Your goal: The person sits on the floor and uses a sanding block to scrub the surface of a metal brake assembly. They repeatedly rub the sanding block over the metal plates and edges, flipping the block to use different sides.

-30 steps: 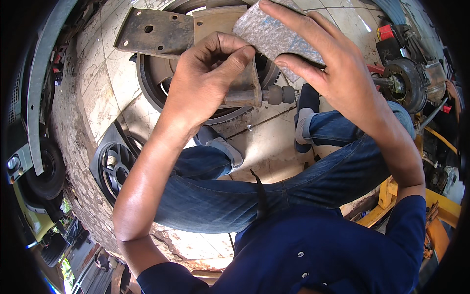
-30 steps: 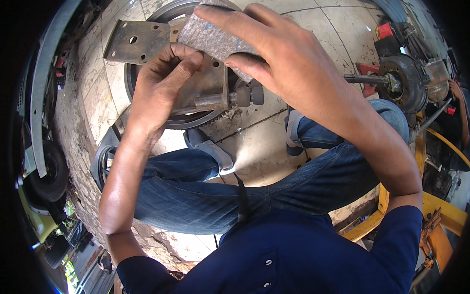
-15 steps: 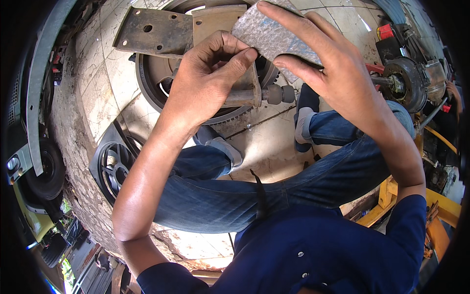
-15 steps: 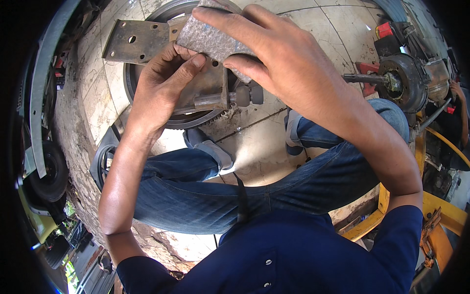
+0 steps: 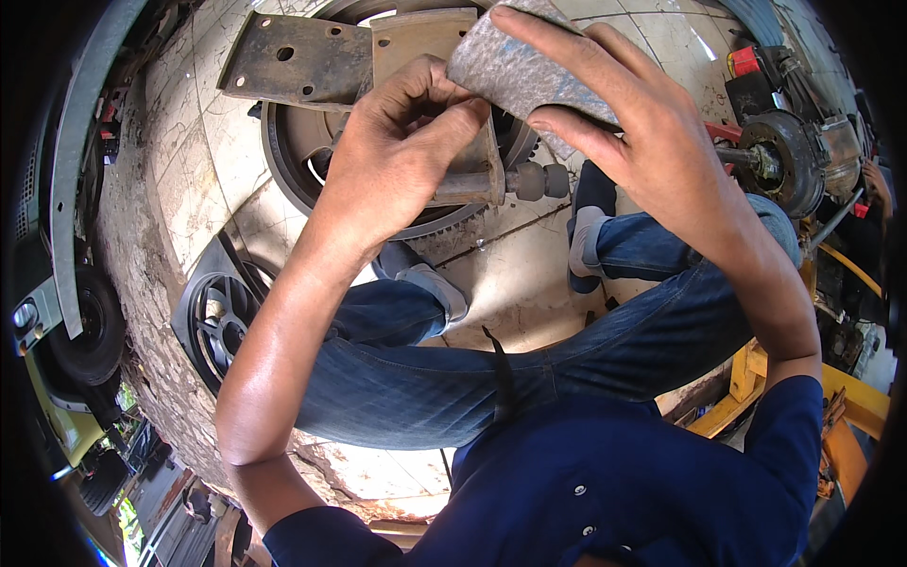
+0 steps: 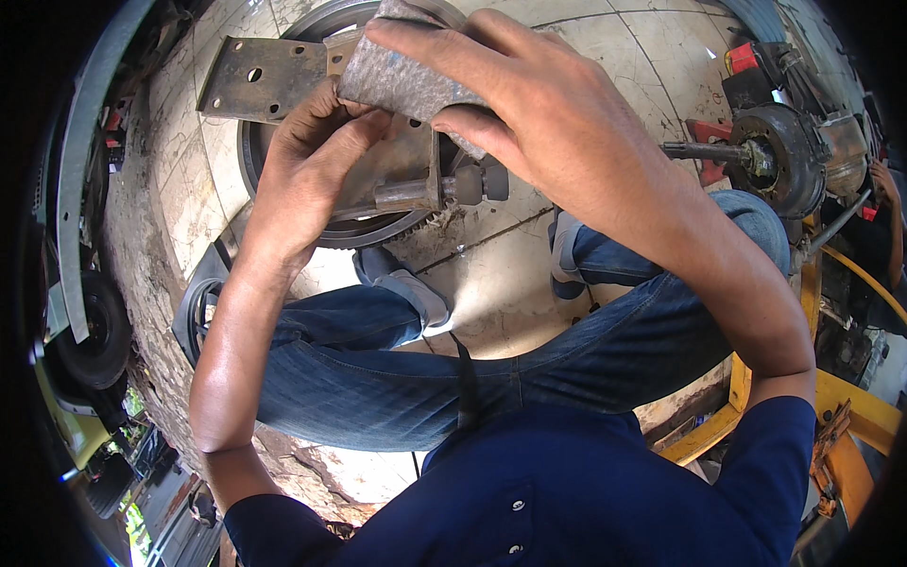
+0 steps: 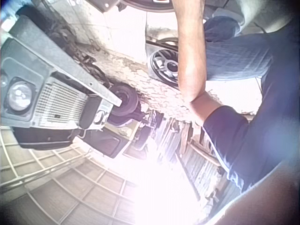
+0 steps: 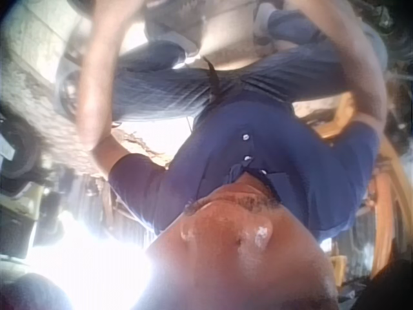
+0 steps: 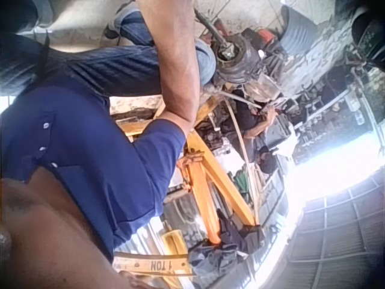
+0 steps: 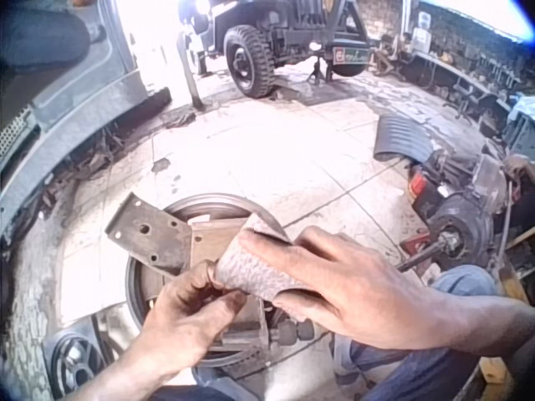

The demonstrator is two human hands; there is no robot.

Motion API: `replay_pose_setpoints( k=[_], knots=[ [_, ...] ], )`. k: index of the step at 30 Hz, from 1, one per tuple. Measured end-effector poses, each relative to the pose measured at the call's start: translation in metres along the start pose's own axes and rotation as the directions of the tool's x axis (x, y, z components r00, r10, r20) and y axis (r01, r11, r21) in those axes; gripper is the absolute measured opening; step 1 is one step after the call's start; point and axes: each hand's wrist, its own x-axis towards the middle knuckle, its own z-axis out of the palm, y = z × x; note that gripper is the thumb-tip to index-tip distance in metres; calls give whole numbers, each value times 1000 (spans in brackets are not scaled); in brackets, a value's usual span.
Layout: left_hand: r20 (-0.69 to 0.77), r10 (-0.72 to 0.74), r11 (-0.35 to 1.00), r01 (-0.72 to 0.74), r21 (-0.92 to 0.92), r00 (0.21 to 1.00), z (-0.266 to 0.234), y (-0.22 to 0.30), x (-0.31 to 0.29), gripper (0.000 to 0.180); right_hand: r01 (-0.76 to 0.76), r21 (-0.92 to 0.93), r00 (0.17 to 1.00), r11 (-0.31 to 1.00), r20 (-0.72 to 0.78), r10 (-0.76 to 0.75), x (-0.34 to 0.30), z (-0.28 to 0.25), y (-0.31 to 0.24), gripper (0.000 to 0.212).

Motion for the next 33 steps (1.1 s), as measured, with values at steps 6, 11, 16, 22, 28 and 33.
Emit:
replay_pose_setpoints(
  k=[6,11,16,22,28,33],
  knots=[
    [-2,-59,998,59,-9,998,3,6,-2,11,-43,-17,998,999,51,44,-2,2,3,70],
    [29,-69,997,68,21,997,0,2,-2,9,117,3,977,993,-181,-115,-4,24,10,70],
    [46,-95,995,94,33,994,-2,1,-2,7,90,19,988,996,-131,-87,-5,22,13,71],
    [53,-80,991,74,110,995,-3,2,1,4,41,66,995,997,-93,-35,-7,16,11,69],
    [-57,46,979,-34,200,997,-40,-16,10,19,-31,124,999,992,14,30,2,-9,18,66],
    [99,44,990,-57,133,994,-13,-4,2,37,-18,179,1000,984,-4,19,-1,-2,14,64]
  ],
)
